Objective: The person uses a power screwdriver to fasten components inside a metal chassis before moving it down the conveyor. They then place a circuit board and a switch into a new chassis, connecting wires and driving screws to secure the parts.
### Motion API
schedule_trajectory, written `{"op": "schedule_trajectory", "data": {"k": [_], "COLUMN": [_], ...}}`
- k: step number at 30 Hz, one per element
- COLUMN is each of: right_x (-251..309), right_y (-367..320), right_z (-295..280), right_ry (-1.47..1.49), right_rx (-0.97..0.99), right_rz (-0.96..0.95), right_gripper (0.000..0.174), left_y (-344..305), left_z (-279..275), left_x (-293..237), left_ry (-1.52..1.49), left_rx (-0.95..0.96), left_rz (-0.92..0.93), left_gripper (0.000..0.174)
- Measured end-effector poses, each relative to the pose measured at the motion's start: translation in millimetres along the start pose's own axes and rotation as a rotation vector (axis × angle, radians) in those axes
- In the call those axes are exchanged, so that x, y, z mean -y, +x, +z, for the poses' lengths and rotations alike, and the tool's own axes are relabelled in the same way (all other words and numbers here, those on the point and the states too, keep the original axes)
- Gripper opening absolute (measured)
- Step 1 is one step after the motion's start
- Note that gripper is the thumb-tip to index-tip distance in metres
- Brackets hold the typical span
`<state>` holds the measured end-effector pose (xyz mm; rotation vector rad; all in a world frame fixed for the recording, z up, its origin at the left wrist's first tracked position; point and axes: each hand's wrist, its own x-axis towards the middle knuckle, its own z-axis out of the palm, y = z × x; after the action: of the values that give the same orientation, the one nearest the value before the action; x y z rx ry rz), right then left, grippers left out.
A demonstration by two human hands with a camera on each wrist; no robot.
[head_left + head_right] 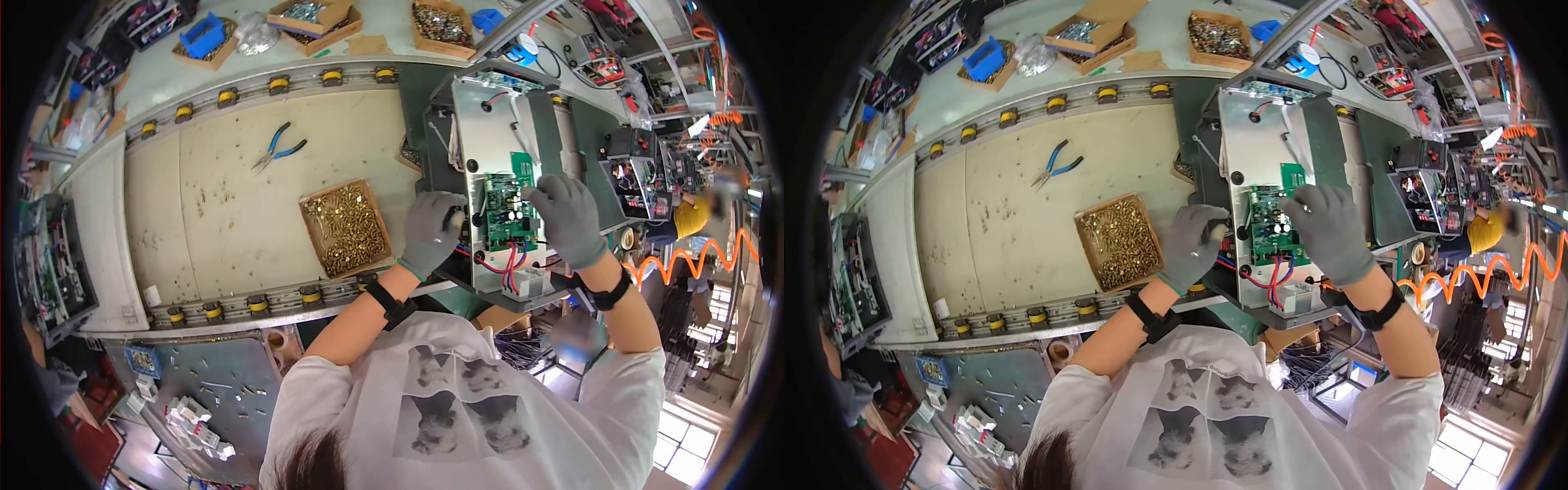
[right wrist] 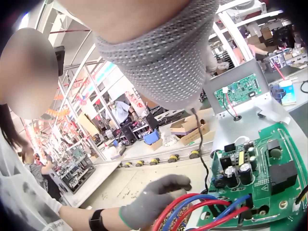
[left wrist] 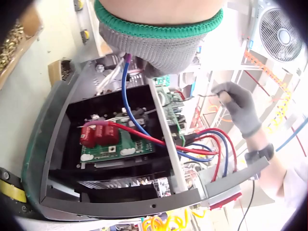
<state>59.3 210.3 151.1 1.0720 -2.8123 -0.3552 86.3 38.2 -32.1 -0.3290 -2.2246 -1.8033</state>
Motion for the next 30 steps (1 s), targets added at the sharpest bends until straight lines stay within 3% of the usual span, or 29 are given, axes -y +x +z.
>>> {"op": "schedule_trajectory", "data": {"k": [1, 5, 7, 8, 10, 11, 16, 18, 19, 22, 24, 26, 28, 30], "right_x": [1, 8, 7, 5, 2, 3, 2, -3, -6, -8, 1, 7, 11, 15], "right_y": [3, 15, 19, 18, 17, 15, 15, 23, 16, 20, 25, 32, 34, 35], "right_z": [4, 11, 11, 13, 25, 35, 50, 37, 67, 72, 61, 52, 51, 50], "right_ry": [0.047, 0.315, 0.896, 0.898, 0.896, 1.093, 1.243, 1.343, 1.514, 1.539, 1.408, 1.028, 1.003, 0.883], "right_rx": [-0.029, -0.098, -0.024, -0.036, 0.230, 0.288, 0.069, 0.307, 0.153, 0.295, 0.354, 0.308, 0.342, 0.185], "right_rz": [-0.015, 0.105, 0.403, 0.411, 0.469, 0.495, 0.387, 0.580, 0.548, 0.689, 0.653, 0.339, 0.328, 0.351], "right_gripper": [0.022, 0.025, 0.025, 0.025, 0.025, 0.024, 0.026, 0.022, 0.020, 0.019, 0.017, 0.017, 0.016, 0.015], "left_y": [4, 6, 5, 4, 1, 2, 22, 36, 28, 33, 32, 29, 24, 24], "left_z": [1, 23, 28, 30, 32, 32, 15, -1, 8, -7, -14, -17, -15, -16], "left_x": [-11, -34, -27, -26, -25, -25, -31, -38, -21, -28, -29, -24, -15, -8], "left_ry": [-0.012, -0.311, -0.360, -0.410, -0.499, -0.526, -0.560, -0.305, -0.365, -0.548, -0.558, -0.611, -0.605, -0.647], "left_rx": [-0.004, 0.112, 0.159, 0.190, 0.171, 0.170, 0.250, 0.328, 0.187, 0.091, 0.077, 0.162, 0.134, 0.196], "left_rz": [0.093, 0.059, 0.013, -0.051, -0.114, -0.180, -0.311, -0.392, -0.257, -0.415, -0.455, -0.474, -0.472, -0.541], "left_gripper": [0.023, 0.024, 0.023, 0.023, 0.021, 0.020, 0.018, 0.013, 0.013, 0.019, 0.020, 0.020, 0.020, 0.018]}}
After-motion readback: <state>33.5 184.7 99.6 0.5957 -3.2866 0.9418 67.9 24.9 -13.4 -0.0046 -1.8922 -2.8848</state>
